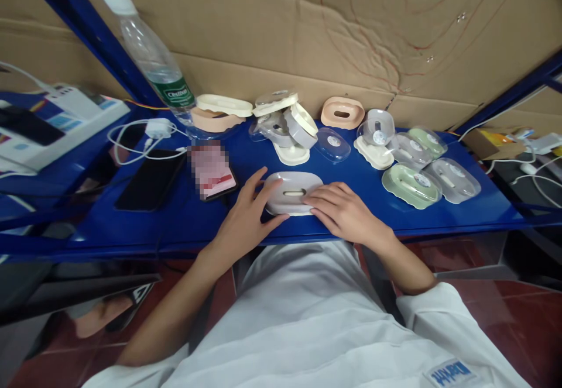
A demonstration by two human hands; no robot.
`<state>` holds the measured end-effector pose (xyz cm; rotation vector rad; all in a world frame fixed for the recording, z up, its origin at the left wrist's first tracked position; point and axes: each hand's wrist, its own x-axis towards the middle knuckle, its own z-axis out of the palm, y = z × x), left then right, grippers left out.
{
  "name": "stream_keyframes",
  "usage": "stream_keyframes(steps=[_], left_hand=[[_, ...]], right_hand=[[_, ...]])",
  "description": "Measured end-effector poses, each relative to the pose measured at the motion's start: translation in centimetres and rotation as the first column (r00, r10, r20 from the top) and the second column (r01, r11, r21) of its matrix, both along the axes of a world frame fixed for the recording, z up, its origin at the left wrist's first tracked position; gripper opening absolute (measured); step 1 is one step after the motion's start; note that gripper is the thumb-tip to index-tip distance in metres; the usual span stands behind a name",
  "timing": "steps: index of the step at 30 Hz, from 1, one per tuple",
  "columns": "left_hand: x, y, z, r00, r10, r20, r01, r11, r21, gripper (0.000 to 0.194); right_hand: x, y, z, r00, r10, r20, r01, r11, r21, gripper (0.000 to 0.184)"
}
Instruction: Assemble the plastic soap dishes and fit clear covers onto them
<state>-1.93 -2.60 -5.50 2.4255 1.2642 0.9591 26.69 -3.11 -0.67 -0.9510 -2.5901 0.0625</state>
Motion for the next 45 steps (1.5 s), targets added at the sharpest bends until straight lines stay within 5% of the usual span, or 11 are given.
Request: stream_keyframes(steps=[7, 11, 13, 15, 18, 22, 27, 33, 38, 45], left_hand=[[0.1, 0.1, -0.3, 0.997, -0.002, -0.071, 0.004, 1.000, 0.024, 0.048], [0.1, 0.0, -0.3, 0.997, 0.004, -0.083, -0.002, 1.000, 0.029, 0.047], [0.2, 0.0, -0.3, 0.996, 0.008, -0.084, -0.006, 1.000, 0.029, 0.046], [0.2, 0.0, -0.3, 0.996, 0.010, -0.085, -0.009, 1.000, 0.018, 0.047], [0.1, 0.0, -0.2, 0.997, 0.012, -0.072, -0.013, 1.000, -0.012, 0.053], [0.1, -0.1, 0.1, 1.000, 0.001, -0.025, -0.002, 0.999, -0.036, 0.063], [0.2, 0.0, 0.1, 0.999, 0.018, 0.048, -0.016, 0.999, -0.046, 0.074], [0.1, 0.0, -0.2, 0.998, 0.035, 0.056, -0.028, 0.993, -0.117, 0.081], [0.1, -0.1, -0.2, 0.998, 0.024, 0.059, -0.017, 0.994, -0.109, 0.080], [-0.1, 0.1, -0.1, 0.998, -0.004, 0.057, 0.008, 0.997, -0.073, 0.074]], right_hand=[[-0.8, -0.4, -0.9, 0.999, -0.005, 0.049, 0.002, 0.999, 0.050, 0.036], [0.1, 0.3, 0.4, 0.998, 0.029, 0.052, -0.029, 1.000, 0.011, 0.039], [0.9, 2.0, 1.5, 0.995, -0.083, 0.057, 0.083, 0.997, -0.002, 0.044], [1.6, 4.6, 2.2, 0.944, -0.318, 0.083, 0.317, 0.948, 0.032, 0.050], [2.0, 9.0, 1.9, 0.766, -0.624, 0.154, 0.621, 0.780, 0.073, 0.078], [2.8, 11.8, 0.7, 0.683, -0.686, 0.253, 0.713, 0.701, -0.023, 0.087], [5.5, 7.7, 1.7, 0.790, -0.605, 0.097, 0.613, 0.783, -0.106, 0.065], [4.6, 1.6, 1.6, 0.963, -0.237, -0.132, 0.202, 0.951, -0.234, 0.063], [1.5, 2.2, 0.4, 0.999, 0.018, -0.045, -0.026, 0.984, -0.177, 0.064], [0.6, 3.2, -0.1, 0.995, 0.068, 0.080, -0.065, 0.997, -0.043, 0.062]])
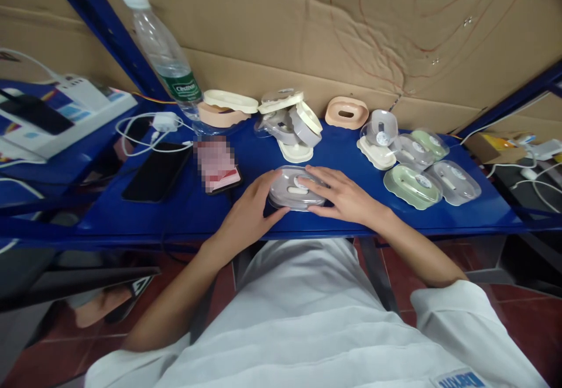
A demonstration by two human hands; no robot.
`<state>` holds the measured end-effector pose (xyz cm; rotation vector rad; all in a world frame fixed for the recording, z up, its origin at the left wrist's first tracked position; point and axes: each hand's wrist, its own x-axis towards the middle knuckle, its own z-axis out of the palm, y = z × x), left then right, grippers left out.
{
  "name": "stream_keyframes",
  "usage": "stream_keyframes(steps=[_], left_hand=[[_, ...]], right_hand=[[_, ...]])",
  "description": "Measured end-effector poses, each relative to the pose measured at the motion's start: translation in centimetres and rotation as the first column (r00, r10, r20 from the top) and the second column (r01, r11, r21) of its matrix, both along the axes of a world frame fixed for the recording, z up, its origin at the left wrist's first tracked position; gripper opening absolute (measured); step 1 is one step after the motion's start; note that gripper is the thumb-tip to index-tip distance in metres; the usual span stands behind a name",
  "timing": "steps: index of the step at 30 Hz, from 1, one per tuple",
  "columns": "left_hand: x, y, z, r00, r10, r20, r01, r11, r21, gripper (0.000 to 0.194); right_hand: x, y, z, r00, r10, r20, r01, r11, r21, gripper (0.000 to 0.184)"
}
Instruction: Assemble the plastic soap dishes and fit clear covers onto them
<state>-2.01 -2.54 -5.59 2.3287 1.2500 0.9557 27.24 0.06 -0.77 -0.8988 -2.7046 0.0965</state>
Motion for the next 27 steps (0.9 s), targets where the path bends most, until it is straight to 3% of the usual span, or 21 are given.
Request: stream_keyframes(steps=[5, 11, 27], left_hand=[[0.0, 0.2, -0.2, 0.999, -0.017, -0.048, 0.016, 1.000, -0.005, 0.077], [0.1, 0.2, 0.0, 0.998, -0.018, -0.057, 0.017, 1.000, -0.017, 0.074], [0.1, 0.0, 0.5, 0.997, -0.015, -0.078, 0.010, 0.998, -0.055, 0.067]], right_hand=[[-0.5, -0.2, 0.4, 1.000, 0.018, 0.000, -0.018, 1.000, -0.020, 0.061], [-0.1, -0.2, -0.4, 0.997, 0.001, -0.076, -0.004, 1.000, -0.031, 0.062], [1.0, 0.1, -0.8, 0.985, -0.129, -0.115, 0.113, 0.983, -0.143, 0.069]])
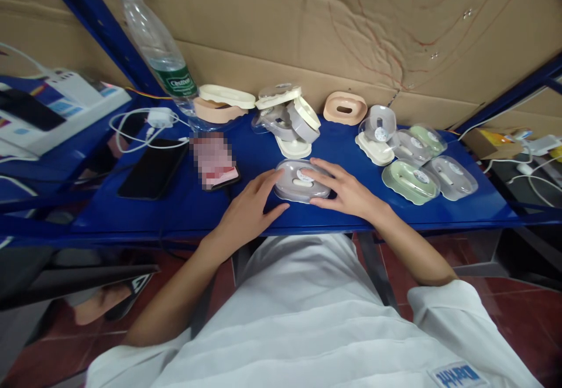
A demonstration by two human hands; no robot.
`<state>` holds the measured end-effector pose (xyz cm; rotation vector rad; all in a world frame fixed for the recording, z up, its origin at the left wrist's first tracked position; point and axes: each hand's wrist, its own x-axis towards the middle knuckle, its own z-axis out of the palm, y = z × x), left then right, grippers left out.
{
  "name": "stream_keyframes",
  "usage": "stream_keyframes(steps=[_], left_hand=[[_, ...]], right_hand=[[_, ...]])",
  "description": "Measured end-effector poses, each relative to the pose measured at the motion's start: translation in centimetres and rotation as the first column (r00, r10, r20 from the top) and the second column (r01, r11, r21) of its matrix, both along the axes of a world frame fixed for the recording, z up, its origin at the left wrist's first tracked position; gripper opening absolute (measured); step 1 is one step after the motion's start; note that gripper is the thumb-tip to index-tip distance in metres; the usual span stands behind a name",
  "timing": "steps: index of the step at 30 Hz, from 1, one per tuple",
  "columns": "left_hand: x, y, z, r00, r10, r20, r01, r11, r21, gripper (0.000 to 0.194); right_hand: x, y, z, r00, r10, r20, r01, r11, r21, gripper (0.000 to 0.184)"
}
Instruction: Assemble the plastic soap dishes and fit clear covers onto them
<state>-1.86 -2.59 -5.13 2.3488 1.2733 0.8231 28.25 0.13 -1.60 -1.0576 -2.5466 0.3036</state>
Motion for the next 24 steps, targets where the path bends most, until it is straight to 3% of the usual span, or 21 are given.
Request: stream_keyframes(steps=[16, 21, 24], left_hand=[[0.0, -0.1, -0.3, 0.999, 0.012, 0.038, -0.013, 0.999, 0.036, 0.063], [0.1, -0.2, -0.1, 0.999, 0.026, 0.048, -0.026, 1.000, 0.007, 0.075], [0.1, -0.3, 0.2, 0.999, 0.017, 0.031, -0.017, 1.000, -0.002, 0.071]], right_hand=[[-0.3, -0.6, -1.0, 1.000, 0.022, -0.005, -0.022, 1.000, -0.002, 0.076], [0.4, -1.6, -0.6, 0.995, -0.096, -0.012, 0.097, 0.993, 0.067, 0.072], [3.0, -4.0, 0.7, 0.956, -0.272, -0.113, 0.291, 0.932, 0.216, 0.072]])
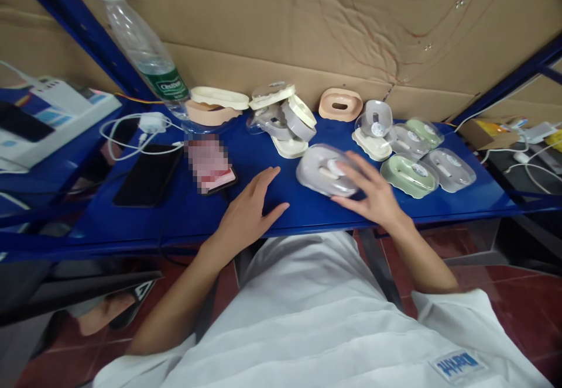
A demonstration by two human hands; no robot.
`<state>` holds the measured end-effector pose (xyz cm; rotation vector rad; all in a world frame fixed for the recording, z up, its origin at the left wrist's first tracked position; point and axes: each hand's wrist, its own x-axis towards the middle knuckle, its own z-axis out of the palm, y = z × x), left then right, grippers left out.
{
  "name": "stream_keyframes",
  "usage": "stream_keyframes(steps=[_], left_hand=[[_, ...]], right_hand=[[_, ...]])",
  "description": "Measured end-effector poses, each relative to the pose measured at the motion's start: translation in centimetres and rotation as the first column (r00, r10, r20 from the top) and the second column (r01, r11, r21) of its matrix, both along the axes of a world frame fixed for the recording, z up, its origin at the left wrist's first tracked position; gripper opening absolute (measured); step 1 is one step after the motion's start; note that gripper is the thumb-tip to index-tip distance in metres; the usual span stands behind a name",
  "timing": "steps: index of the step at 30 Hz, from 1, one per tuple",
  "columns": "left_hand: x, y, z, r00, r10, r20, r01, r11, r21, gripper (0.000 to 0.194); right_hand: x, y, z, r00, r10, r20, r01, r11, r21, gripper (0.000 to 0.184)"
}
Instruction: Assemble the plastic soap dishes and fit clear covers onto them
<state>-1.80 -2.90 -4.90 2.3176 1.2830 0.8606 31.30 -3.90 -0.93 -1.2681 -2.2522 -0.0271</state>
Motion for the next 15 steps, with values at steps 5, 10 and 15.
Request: stream_keyframes(steps=[5, 10, 15], left_hand=[[0.1, 0.0, 0.3, 0.997, -0.001, -0.083, 0.002, 1.000, 0.010, 0.060], [0.1, 0.2, 0.1, 0.991, 0.000, -0.133, 0.008, 0.998, 0.059, 0.050], [-0.1, 0.5, -0.6, 0.989, -0.013, -0.150, 0.032, 0.992, 0.121, 0.047]], right_hand=[[14.4, -5.6, 1.4, 0.806, -0.556, -0.202, 0.577, 0.666, 0.473, 0.086], [31.5, -9.2, -0.9, 0.326, -0.912, -0.249, 0.903, 0.222, 0.369, 0.098], [34.4, -8.7, -3.8, 0.325, -0.938, -0.120, 0.939, 0.304, 0.160, 0.079]])
